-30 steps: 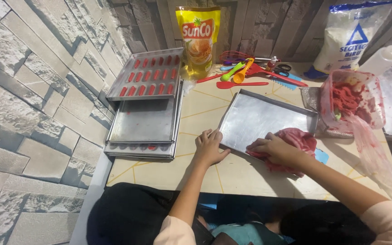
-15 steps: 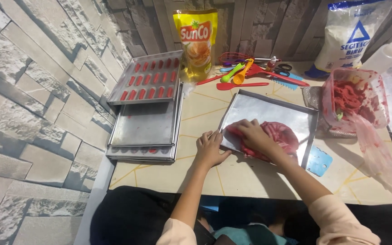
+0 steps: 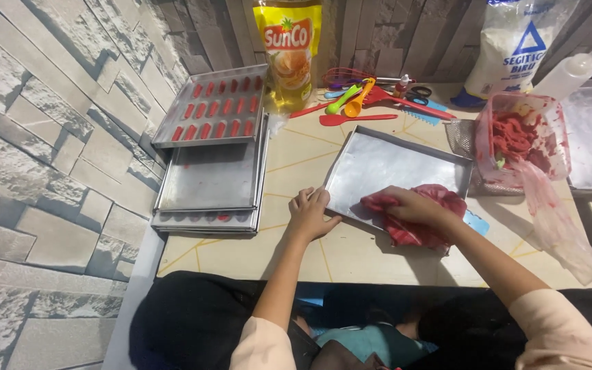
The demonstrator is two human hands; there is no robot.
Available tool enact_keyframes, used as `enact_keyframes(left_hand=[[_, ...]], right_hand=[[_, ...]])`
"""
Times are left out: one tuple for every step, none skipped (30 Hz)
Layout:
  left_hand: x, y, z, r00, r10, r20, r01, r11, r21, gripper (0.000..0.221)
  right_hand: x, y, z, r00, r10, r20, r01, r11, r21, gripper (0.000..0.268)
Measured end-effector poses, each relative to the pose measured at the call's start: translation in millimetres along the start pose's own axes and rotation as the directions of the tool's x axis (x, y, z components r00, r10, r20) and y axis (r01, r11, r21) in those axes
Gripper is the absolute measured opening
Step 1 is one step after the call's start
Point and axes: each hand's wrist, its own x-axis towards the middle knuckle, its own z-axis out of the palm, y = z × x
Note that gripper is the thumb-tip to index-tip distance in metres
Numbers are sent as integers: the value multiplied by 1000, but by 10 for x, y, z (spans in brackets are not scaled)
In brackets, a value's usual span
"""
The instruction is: Cleaning a metal baking tray by wiping it thoroughly with a red cloth
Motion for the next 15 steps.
enact_keyframes(left_hand=[[-3,7,-14,1000,0,-6,0,1000,-4,41],[13,-6,-2,1000,2,-7,-2,1000,2,41],[31,-21,9,1000,-2,-4,2,1000,5,41],[49,-15,40,1000,-4,0,4,1000,0,42],[60,-14,25,1000,-2,0,2,1000,-1,42],[50,-10,24,1000,-3,0,3,1000,5,41],[41,-7,24,1000,-4,0,4,1000,11,41],[28,-4,14,1000,-5,5,5,1000,11,41],[12,0,2,1000,-9,11,9,1000,2,40],[24,17,-22,1000,-9,13,9,1000,-6,40],[26,-1,-4,1000,-6,12,6,1000,-6,40],[31,-12,12,1000,-7,12,7,1000,-9,39],[36,-20,27,1000,-7,12,7,1000,-11,39],[44,-33,45,1000,-1,13,1,1000,-9,39],[55,-44,64,1000,-8,14,8,1000,-21,40]], right_hand=[[22,94,-25,995,103,-7,-100,979,177,49],[60,76,6,995,100,-12,-96,979,180,49],[99,56,36,1000,6,-12,-4,995,100,52],[119,47,55,996,-84,-2,84,996,16,55],[162,126,114,997,-83,-3,83,996,14,55],[190,209,195,993,-113,22,115,981,-156,56],[217,291,277,989,-138,52,148,935,-321,58],[203,319,301,989,-137,54,147,937,-317,58],[186,344,326,995,-82,63,101,899,-427,56],[173,376,318,998,-27,62,56,843,-535,55],[85,283,234,998,-26,59,53,843,-536,55],[-6,189,139,994,39,99,26,812,-583,53],[-99,93,42,985,105,135,3,778,-629,51],[-207,96,-111,986,108,129,-3,779,-627,51],[-318,102,-265,989,100,112,-9,786,-618,54]])
